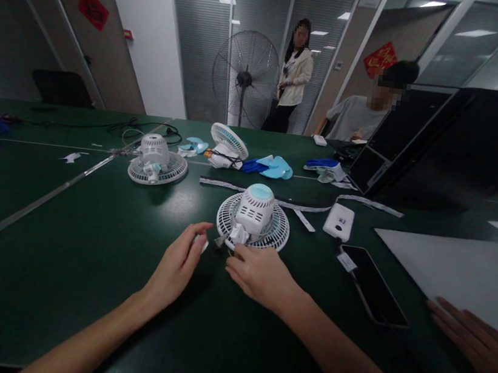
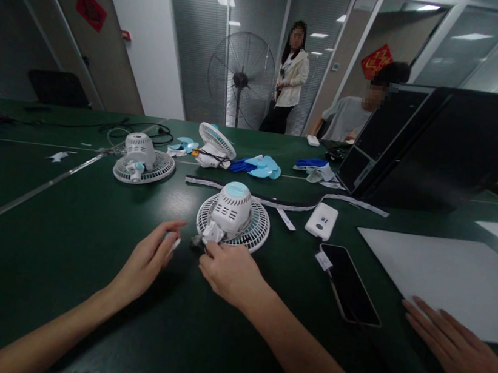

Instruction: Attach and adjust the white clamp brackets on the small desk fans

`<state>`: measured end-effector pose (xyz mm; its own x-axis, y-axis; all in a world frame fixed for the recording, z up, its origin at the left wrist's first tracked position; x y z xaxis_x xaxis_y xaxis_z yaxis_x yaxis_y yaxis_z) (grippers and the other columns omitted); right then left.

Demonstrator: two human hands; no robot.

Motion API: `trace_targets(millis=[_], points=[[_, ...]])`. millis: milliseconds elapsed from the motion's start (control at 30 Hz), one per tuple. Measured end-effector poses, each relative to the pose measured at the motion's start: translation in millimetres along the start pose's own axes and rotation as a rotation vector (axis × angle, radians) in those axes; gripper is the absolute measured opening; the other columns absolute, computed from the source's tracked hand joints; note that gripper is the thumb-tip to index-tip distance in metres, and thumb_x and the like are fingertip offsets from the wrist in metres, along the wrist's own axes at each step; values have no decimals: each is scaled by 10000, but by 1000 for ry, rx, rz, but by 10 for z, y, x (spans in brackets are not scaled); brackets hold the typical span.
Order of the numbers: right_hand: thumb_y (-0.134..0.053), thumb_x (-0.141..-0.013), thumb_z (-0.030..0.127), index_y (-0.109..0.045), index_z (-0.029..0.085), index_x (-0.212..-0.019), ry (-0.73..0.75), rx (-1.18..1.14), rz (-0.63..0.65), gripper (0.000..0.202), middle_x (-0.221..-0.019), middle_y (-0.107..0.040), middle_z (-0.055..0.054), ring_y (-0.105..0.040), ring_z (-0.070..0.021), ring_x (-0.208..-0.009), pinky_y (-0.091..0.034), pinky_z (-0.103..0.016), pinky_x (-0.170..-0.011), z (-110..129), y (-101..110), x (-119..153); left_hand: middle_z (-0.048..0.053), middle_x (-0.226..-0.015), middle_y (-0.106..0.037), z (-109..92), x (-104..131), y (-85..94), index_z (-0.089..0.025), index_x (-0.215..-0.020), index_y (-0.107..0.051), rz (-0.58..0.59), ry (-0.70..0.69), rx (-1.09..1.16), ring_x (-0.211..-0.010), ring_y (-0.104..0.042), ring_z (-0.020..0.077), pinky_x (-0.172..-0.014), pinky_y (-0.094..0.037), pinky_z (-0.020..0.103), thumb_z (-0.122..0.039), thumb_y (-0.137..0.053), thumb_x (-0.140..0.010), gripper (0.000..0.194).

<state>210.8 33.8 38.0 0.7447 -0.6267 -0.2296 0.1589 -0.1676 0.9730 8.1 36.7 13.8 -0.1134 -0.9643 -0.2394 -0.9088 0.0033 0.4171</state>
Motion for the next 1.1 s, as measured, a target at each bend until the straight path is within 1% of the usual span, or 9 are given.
trace_targets(millis=[167,267,400,500,600,667,800,1000,1100], points=[[-639,-980,295,-693,195,-1028,9,-34,-3,124,-1087,-687,-78,-652,-192,-813,-410,-279,-569,17,-37,4,68,-1077,-696,37,-22,-18,-243,-1302,-633,-17,90,167,-837,-651,221,-720,-544,311,-457,-441,-1032,395],[-639,-973,292,-682,190,-1063,2,-72,10,142,-1060,-697,-79,-651,-197,-831,-444,-279,-602,5,-84,0,80,-1187,-697,11,-39,-40,-241,-1302,-615,-19,51,164,-1068,-662,258,-934,-541,379,-425,-575,-977,376],[-592,-944,196,-676,193,-1043,105,-235,-20,129,-1027,-691,-66,-645,-187,-864,-477,-286,-654,-17,-26,34,91,-1240,-675,-19,-34,-75,-231,-1159,-663,-2,-53,168,-1154,-641,264,-1002,-513,402,-378,-647,-943,262],[-561,-882,157,-662,200,-983,129,-461,-251,149,-957,-668,-62,-633,-188,-842,-501,-307,-703,-114,77,101,76,-1174,-685,-27,4,-108,-228,-1113,-656,17,-86,152,-1066,-661,241,-937,-523,369,-351,-654,-949,205],[-519,-894,191,-630,216,-879,-112,-607,-667,115,-872,-645,-75,-624,-224,-808,-512,-368,-725,-322,87,185,51,-1061,-697,-56,39,-161,-234,-1178,-590,30,-67,74,-925,-672,220,-830,-526,337,-334,-677,-938,275],[-506,-912,214,-615,218,-848,-245,-647,-833,127,-845,-637,-73,-616,-234,-799,-503,-383,-731,-422,14,207,51,-1057,-694,-95,46,-213,-236,-1224,-550,44,-66,57,-919,-672,224,-812,-522,334,-313,-688,-922,341],[-525,-918,231,-623,214,-864,-245,-706,-800,114,-825,-633,-57,-599,-219,-765,-469,-347,-683,-445,-143,124,46,-992,-691,-124,24,-352,-217,-1118,-596,62,-36,95,-873,-662,221,-765,-515,316,-317,-692,-903,256],[-537,-899,192,-619,211,-915,-192,-749,-704,85,-869,-636,-58,-608,-216,-795,-476,-344,-716,-337,-180,73,24,-923,-692,19,-68,-542,-197,-1061,-565,-167,138,241,-767,-668,197,-688,-519,292,-373,-736,-854,321],[-556,-876,172,-611,211,-962,-180,-738,-676,109,-901,-639,-60,-610,-216,-809,-485,-342,-727,-323,-171,83,26,-910,-693,7,-116,-611,-192,-1084,-546,-201,170,296,-718,-668,186,-652,-529,290,-397,-741,-851,366]])
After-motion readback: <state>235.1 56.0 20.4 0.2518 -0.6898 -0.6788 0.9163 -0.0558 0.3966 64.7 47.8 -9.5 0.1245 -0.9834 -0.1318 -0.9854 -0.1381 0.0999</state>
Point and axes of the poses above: each hand's wrist, its own x-axis away from the middle knuckle, its own y-axis out of the back of the hand, z = x × y, the point moved 3 cm from there along -x, towards the middle knuckle
